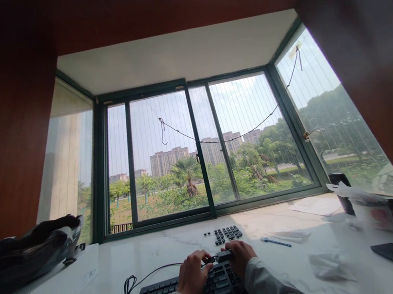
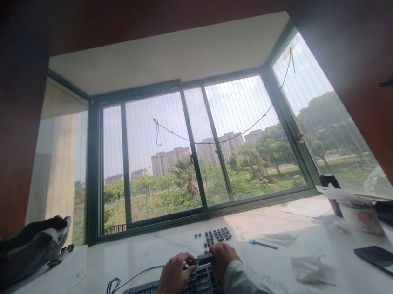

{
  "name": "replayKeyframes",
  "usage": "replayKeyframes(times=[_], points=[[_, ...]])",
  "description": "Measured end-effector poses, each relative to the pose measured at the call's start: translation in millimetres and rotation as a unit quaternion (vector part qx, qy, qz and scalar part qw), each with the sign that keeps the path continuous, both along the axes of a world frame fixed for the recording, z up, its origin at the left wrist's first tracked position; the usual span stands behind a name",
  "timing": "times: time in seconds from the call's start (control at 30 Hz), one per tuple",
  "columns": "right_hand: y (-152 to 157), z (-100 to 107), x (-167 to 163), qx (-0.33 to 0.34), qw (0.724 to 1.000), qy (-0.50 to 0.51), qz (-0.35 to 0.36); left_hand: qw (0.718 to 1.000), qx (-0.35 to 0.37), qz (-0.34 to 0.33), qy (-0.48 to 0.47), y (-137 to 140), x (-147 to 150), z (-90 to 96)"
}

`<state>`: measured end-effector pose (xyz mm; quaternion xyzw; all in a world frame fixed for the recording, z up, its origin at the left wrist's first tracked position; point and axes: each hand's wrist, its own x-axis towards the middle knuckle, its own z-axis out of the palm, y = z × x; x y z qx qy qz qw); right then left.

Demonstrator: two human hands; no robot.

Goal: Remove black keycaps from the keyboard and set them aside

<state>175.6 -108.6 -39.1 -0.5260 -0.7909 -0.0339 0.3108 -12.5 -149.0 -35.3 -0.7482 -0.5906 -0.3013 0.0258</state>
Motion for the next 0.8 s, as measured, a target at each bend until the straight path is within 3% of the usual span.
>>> replayKeyframes(times=[0.23, 0.8], points=[[-0.5, -0.9, -2.8, -0.026, 1.000, -0.004, 0.009, 1.000, 0.001, -0.022, -0.002, -3.2, 2.3, 2.8], [-2.2, -6.4, -6.1, 0.009, 0.998, -0.014, 0.056, 0.999, -0.003, -0.044, 0.005, -4.7, 4.0, 4.9]])
